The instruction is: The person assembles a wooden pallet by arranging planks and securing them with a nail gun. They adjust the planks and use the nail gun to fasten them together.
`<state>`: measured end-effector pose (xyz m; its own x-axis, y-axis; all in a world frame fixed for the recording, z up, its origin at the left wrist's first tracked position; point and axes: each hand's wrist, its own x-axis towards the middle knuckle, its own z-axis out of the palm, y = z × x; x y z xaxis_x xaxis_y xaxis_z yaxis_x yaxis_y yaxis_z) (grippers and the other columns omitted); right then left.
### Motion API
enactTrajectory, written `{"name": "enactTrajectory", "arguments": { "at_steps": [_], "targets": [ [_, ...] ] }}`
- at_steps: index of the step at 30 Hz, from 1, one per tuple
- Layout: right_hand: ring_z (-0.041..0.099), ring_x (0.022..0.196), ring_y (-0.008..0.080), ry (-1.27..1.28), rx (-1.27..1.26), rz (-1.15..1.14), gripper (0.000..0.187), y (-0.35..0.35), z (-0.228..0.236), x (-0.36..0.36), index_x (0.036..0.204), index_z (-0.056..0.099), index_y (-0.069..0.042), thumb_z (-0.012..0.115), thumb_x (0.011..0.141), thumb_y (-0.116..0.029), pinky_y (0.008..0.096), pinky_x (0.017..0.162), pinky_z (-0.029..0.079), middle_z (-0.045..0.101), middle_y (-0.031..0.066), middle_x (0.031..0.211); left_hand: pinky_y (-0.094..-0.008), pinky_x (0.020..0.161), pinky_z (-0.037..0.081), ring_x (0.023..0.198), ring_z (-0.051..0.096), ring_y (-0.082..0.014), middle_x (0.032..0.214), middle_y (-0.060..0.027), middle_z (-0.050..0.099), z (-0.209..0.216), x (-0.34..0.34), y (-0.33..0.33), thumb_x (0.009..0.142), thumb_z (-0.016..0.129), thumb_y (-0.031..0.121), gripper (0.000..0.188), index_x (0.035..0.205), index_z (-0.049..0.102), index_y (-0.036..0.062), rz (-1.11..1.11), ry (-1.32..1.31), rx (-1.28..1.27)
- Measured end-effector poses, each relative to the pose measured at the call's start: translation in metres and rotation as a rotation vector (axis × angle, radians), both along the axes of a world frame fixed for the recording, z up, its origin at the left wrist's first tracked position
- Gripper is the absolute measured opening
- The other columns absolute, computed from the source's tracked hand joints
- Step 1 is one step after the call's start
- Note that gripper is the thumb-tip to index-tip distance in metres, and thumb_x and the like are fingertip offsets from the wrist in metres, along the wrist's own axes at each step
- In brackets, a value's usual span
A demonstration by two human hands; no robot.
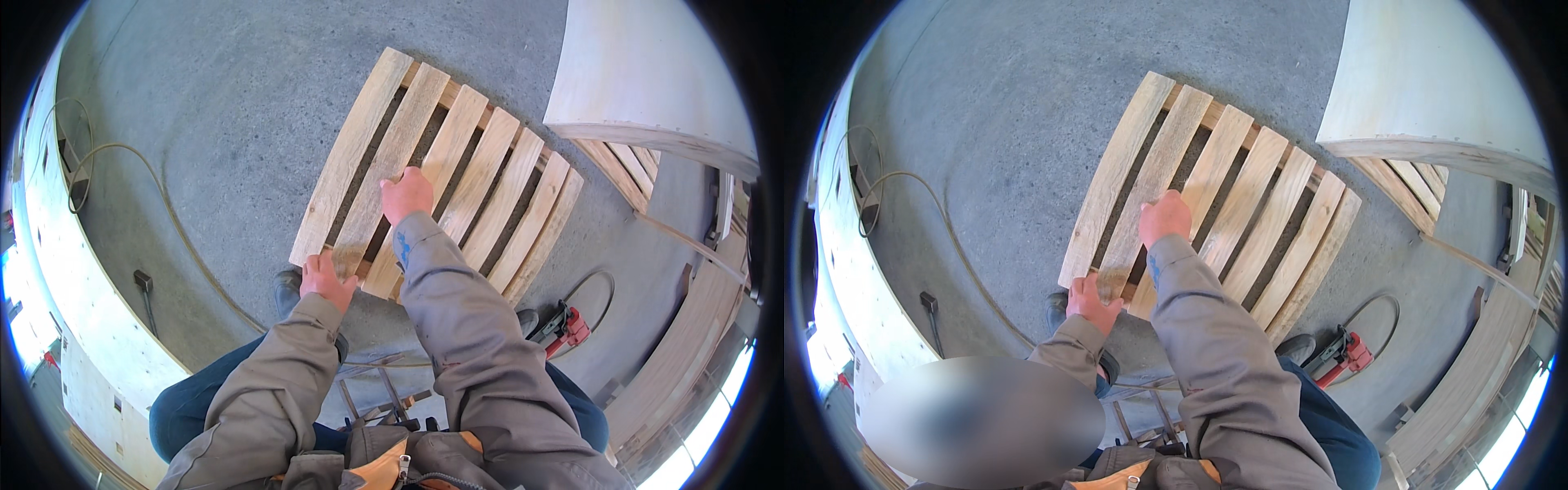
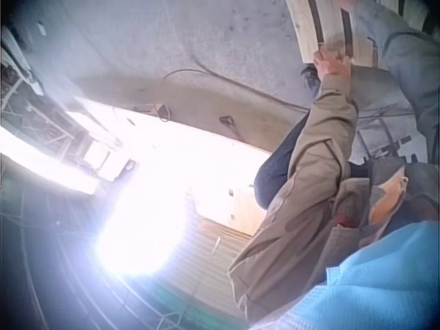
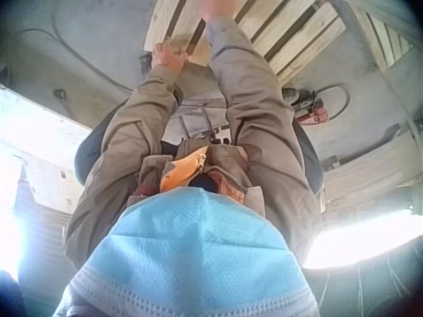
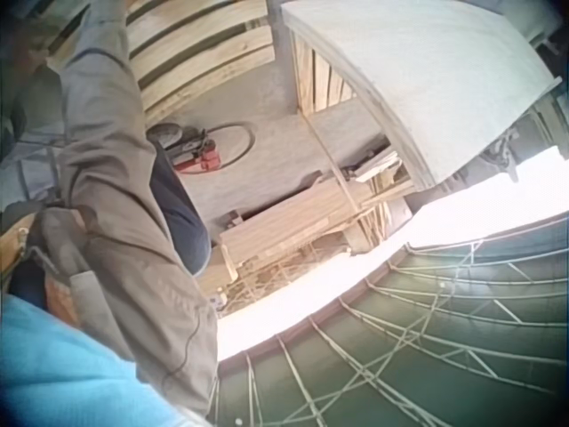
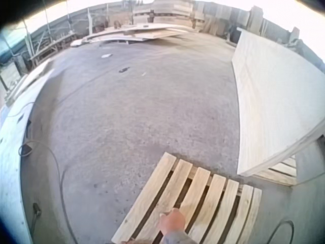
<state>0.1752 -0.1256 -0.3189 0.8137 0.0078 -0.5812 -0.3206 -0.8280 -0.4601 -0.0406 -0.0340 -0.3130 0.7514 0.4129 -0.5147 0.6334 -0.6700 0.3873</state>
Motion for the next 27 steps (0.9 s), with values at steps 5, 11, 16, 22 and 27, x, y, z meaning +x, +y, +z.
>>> {"name": "enactTrajectory", "arguments": {
  "at_steps": [5,11,16,22,27],
  "targets": [
    [0.063,0.104,0.0427,-0.014,0.029,0.003,0.034,-0.001,-0.001,-0.001,0.104,0.059,0.005,0.07,0.084,-0.02,0.0477,0.09,0.049,0.067,0.0276,0.104,-0.0452,0.099,0.045,0.118,0.048,-0.0393,0.122,-0.0195,0.05,0.001,0.001,-0.002,0.07,0.082,0.026,0.075,0.132,0.048,0.0019,0.012,0.001,0.001],
    [0.063,0.105,0.0424,-0.008,0.019,0.017,0.034,-0.002,-0.001,0.0,0.105,0.058,0.005,0.07,0.085,-0.02,0.0473,0.09,0.05,0.066,0.0274,0.106,-0.0455,0.099,0.044,0.119,0.048,-0.0388,0.123,-0.0194,0.05,0.001,0.0,-0.002,0.07,0.081,0.027,0.074,0.131,0.049,0.0025,0.032,-0.008,-0.01],
    [0.063,0.105,0.0422,0.006,0.016,0.024,0.035,0.001,-0.002,0.0,0.105,0.058,0.005,0.071,0.084,-0.02,0.0468,0.09,0.05,0.066,0.0275,0.107,-0.0455,0.098,0.045,0.119,0.048,-0.0379,0.124,-0.0185,0.05,0.005,0.0,-0.002,0.069,0.081,0.027,0.073,0.13,0.049,0.0038,0.057,0.009,-0.007],
    [0.064,0.099,0.0419,-0.04,0.013,0.011,0.04,-0.003,-0.011,-0.001,0.104,0.062,0.005,0.073,0.08,-0.025,0.0468,0.088,0.05,0.067,0.0268,0.1,-0.0448,0.098,0.045,0.12,0.048,-0.0377,0.125,-0.0185,0.05,0.007,0.003,-0.002,0.07,0.081,0.028,0.072,0.131,0.05,0.0036,0.047,0.034,0.001],
    [0.064,0.1,0.0407,-0.057,-0.059,0.074,0.037,-0.004,-0.021,-0.004,0.098,0.062,0.002,0.073,0.082,-0.029,0.048,0.089,0.05,0.067,0.0243,0.101,-0.0462,0.096,0.046,0.117,0.05,-0.0389,0.123,-0.0201,0.051,0.0,0.001,-0.003,0.071,0.081,0.026,0.072,0.131,0.05,0.0017,-0.003,0.031,0.021]
  ]
}}
